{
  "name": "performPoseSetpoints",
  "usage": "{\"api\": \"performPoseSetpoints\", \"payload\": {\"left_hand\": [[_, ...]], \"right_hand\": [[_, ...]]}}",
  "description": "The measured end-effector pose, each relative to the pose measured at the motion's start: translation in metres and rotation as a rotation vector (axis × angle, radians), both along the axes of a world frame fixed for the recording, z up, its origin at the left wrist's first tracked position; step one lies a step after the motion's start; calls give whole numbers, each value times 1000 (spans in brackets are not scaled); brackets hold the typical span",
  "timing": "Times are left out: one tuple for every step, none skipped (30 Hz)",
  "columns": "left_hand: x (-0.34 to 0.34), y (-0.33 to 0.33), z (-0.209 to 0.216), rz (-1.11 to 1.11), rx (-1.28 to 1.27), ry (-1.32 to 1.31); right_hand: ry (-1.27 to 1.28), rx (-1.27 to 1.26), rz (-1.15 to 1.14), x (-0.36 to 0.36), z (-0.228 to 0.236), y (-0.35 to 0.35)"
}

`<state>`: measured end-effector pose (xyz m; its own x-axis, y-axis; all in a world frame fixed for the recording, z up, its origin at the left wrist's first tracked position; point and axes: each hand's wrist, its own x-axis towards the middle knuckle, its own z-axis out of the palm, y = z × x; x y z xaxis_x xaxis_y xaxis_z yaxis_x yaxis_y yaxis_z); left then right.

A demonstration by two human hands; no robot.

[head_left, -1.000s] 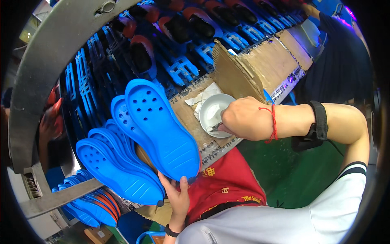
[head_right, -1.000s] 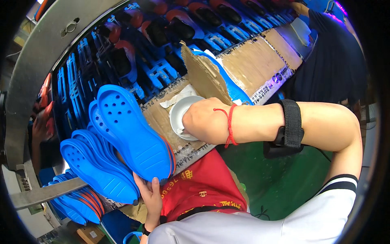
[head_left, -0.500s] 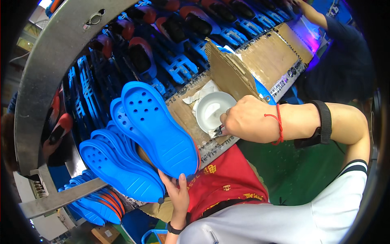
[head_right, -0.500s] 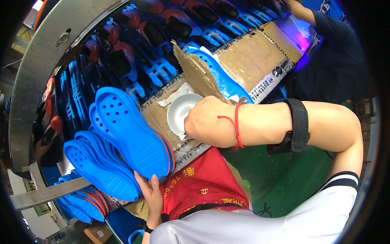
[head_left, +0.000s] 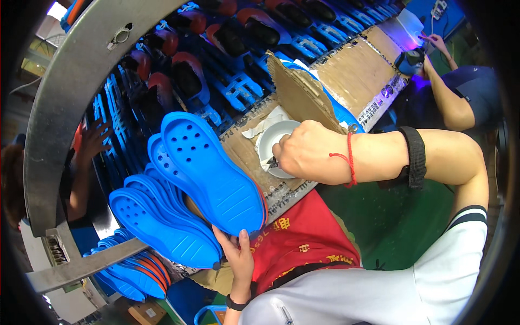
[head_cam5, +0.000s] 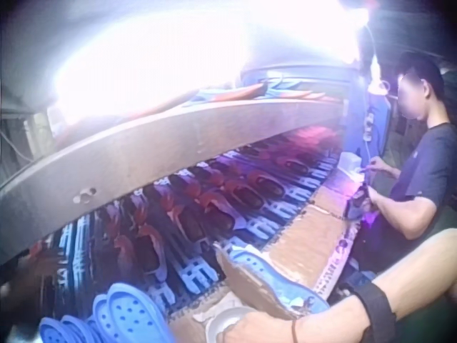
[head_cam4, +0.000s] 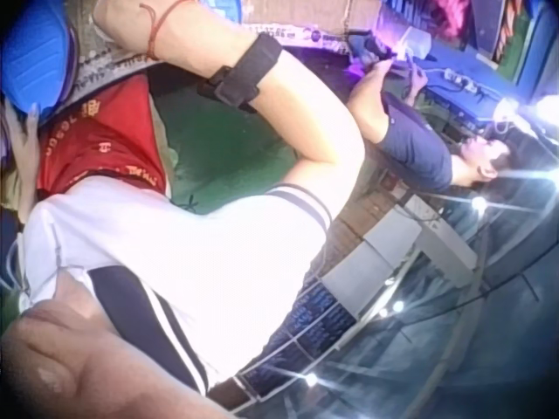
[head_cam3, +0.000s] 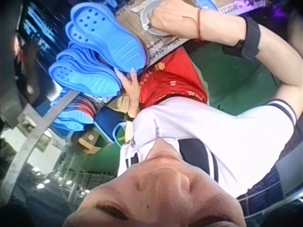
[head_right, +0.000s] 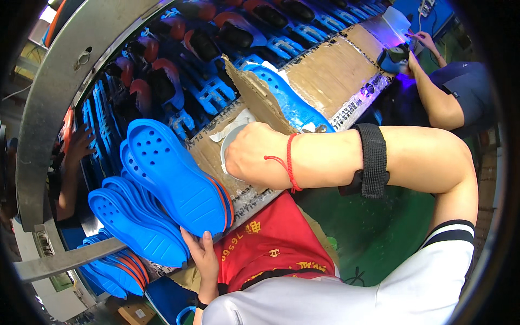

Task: Applying adhesive to blue shoe soles using a brush at a factory workstation.

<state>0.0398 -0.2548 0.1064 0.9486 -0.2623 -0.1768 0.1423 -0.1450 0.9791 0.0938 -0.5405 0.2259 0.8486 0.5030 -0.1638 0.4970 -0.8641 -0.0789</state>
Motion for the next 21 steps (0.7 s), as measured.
{"api": "performPoseSetpoints", "payload": {"left_hand": [[0, 0, 0, 3, 3, -1], [1, -1, 0, 1, 1, -1], [0, 0, 0, 4, -6, -4], [0, 0, -1, 8, -14, -7], [0, 1, -1, 15, -15, -7], [0, 1, -1, 10, -12, -10], [0, 1, -1, 7, -9, -12], [0, 2, -3, 17, -12, -12], [1, 4, -6, 10, -9, -4], [0, 5, -8, 4, -8, 4], [0, 6, -8, 14, -12, 4], [0, 6, -9, 7, -26, 1], [0, 6, -9, 0, -40, -3], [0, 5, -10, 8, -46, -3], [0, 5, -11, 9, -72, 6], [0, 5, -13, 9, -99, 15], [0, 6, -15, 19, -105, 15], [-1, 6, -17, 17, -94, 14], [-1, 7, -18, 16, -83, 14], [0, 7, -17, 10, -58, 12], [0, 6, -15, 22, -65, 16]], "right_hand": [[-1, -1, -2, -1, -1, -1], [-9, -8, 53, -3, -2, -3], [-17, -15, 114, -5, -2, -3], [-17, -16, 120, -7, 0, -5], [27, -29, 122, -11, 3, -7], [71, -42, 126, -14, 7, -9], [71, -45, 136, -15, 11, -10], [111, -135, 101, -16, 15, -11], [151, -226, 64, -16, 18, -11], [163, -303, 53, -15, 15, -10], [163, -307, 63, -14, 12, -7], [150, -301, 77, -13, 9, -5], [138, -294, 91, -12, 5, -3], [137, -301, 99, -11, 1, 1], [149, -305, 96, -9, -5, 6], [160, -311, 92, -7, -10, 10], [160, -318, 101, -4, -17, 12], [135, -359, 93, 0, -22, 15], [111, -401, 85, 2, -25, 16], [97, -412, 47, 5, -27, 15], [99, -419, 59, 7, -28, 15]]}}
